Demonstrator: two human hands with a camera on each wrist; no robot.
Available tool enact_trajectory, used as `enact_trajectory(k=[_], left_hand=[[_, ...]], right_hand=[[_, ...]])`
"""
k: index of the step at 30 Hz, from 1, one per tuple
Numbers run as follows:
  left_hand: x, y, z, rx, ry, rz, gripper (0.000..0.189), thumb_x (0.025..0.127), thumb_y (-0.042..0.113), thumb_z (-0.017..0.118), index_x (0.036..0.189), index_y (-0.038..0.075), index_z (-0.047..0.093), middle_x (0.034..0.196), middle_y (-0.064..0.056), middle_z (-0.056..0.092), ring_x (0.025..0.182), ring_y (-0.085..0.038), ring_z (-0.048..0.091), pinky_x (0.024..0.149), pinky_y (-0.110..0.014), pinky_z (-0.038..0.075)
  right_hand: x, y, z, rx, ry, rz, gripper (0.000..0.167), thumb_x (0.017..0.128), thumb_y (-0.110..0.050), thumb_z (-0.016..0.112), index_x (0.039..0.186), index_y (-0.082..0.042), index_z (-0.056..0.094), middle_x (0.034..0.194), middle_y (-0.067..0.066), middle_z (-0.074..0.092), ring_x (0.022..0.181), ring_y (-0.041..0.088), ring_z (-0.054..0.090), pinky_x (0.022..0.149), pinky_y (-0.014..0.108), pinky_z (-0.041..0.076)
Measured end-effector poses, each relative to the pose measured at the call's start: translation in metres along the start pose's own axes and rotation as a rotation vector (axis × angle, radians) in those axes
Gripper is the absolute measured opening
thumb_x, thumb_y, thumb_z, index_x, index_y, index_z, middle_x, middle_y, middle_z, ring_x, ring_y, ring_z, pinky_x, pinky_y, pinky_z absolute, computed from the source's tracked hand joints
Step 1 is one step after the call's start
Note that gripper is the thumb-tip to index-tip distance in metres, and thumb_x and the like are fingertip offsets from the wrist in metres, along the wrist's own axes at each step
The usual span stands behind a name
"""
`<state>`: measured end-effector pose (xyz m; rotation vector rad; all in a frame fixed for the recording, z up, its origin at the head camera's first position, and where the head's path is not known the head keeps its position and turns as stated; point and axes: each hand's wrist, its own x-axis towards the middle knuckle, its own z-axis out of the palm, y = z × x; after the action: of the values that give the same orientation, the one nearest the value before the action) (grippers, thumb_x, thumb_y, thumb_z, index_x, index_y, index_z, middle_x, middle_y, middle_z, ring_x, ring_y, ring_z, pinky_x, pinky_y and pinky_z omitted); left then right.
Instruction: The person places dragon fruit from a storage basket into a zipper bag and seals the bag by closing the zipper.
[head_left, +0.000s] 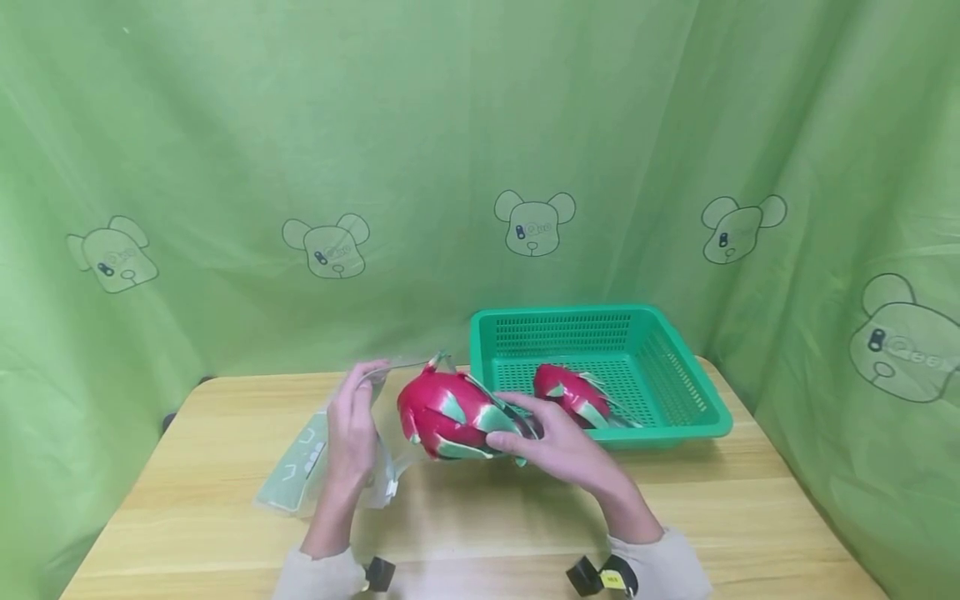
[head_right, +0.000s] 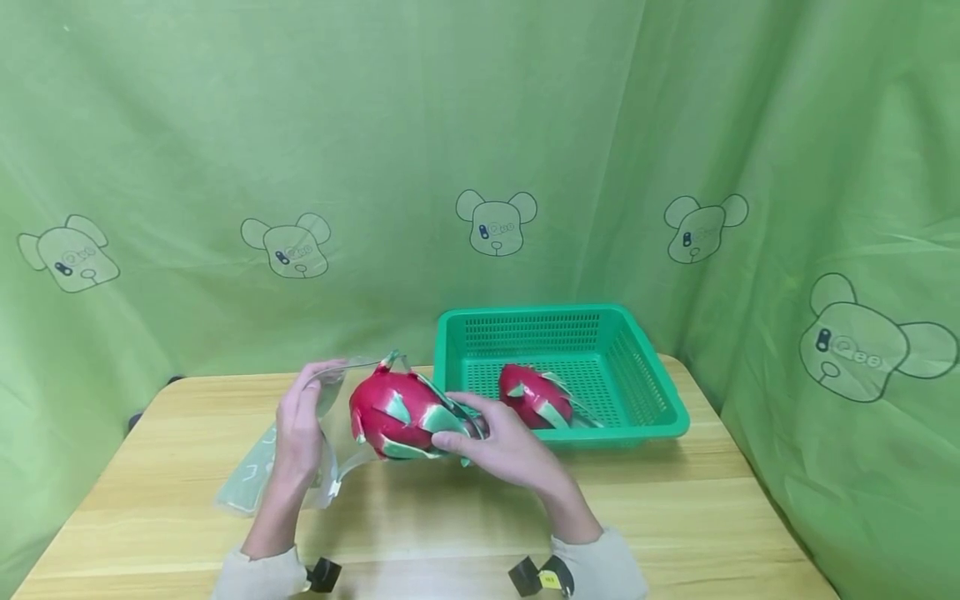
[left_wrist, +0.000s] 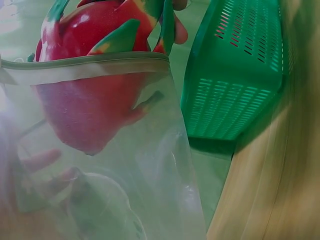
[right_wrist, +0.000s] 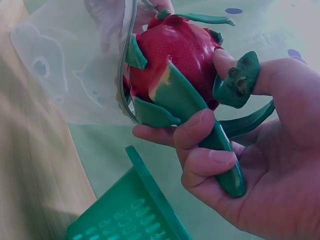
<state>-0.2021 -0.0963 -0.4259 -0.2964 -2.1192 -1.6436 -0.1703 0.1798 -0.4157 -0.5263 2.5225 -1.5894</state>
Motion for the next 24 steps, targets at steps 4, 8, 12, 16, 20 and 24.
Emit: enact_trajectory(k=[4, 8, 12, 16, 20, 24], left_hand=[[-0.001, 0.0, 0.001, 0.01, -0.014, 0.0, 0.037, 0.107, 0.016, 0.035, 0.126, 0.007, 0.065, 0.128, -0.009, 0.067, 0.122, -0.024, 0.059, 0.107, -0.054, 0.045], [-0.002, 0.001, 0.002, 0.025, -0.024, -0.004, 0.037, 0.107, 0.016, 0.035, 0.126, 0.009, 0.065, 0.13, -0.007, 0.066, 0.124, -0.023, 0.058, 0.107, -0.054, 0.045], [-0.002, 0.001, 0.002, 0.05, -0.026, -0.016, 0.037, 0.107, 0.016, 0.034, 0.127, 0.009, 0.065, 0.13, -0.006, 0.066, 0.124, -0.023, 0.058, 0.107, -0.054, 0.045], [-0.003, 0.001, 0.004, 0.063, -0.034, -0.018, 0.038, 0.106, 0.015, 0.035, 0.129, 0.009, 0.064, 0.132, -0.006, 0.065, 0.126, -0.023, 0.057, 0.107, -0.055, 0.045], [-0.004, 0.001, 0.006, 0.088, -0.037, -0.001, 0.037, 0.105, 0.013, 0.036, 0.13, 0.007, 0.064, 0.132, -0.007, 0.065, 0.127, -0.024, 0.056, 0.107, -0.055, 0.044], [-0.005, 0.001, 0.008, 0.121, -0.04, 0.024, 0.036, 0.105, 0.013, 0.038, 0.13, 0.007, 0.063, 0.132, -0.008, 0.065, 0.127, -0.025, 0.056, 0.108, -0.055, 0.043]], right_hand=[[-0.001, -0.002, 0.001, -0.021, -0.003, 0.013, 0.069, 0.092, -0.038, 0.077, 0.147, -0.006, 0.053, 0.111, 0.009, 0.067, 0.09, 0.024, 0.063, 0.069, 0.039, 0.059], [-0.002, -0.006, 0.002, -0.055, 0.003, 0.014, 0.069, 0.092, -0.04, 0.077, 0.147, -0.006, 0.054, 0.117, 0.008, 0.066, 0.097, 0.024, 0.061, 0.074, 0.038, 0.058], [-0.004, -0.01, 0.003, -0.076, -0.001, 0.027, 0.069, 0.091, -0.04, 0.077, 0.147, -0.007, 0.054, 0.113, 0.006, 0.067, 0.099, 0.025, 0.059, 0.075, 0.038, 0.057], [-0.005, -0.012, 0.004, -0.071, -0.015, 0.042, 0.07, 0.092, -0.04, 0.077, 0.148, -0.006, 0.052, 0.101, 0.004, 0.067, 0.09, 0.023, 0.061, 0.07, 0.038, 0.057], [-0.006, -0.013, 0.004, -0.053, -0.029, 0.051, 0.071, 0.092, -0.038, 0.076, 0.149, -0.005, 0.05, 0.091, 0.005, 0.066, 0.077, 0.021, 0.065, 0.067, 0.038, 0.057], [-0.007, -0.014, 0.004, -0.037, -0.043, 0.052, 0.07, 0.093, -0.038, 0.076, 0.149, -0.005, 0.05, 0.089, 0.005, 0.066, 0.074, 0.02, 0.065, 0.066, 0.038, 0.057]])
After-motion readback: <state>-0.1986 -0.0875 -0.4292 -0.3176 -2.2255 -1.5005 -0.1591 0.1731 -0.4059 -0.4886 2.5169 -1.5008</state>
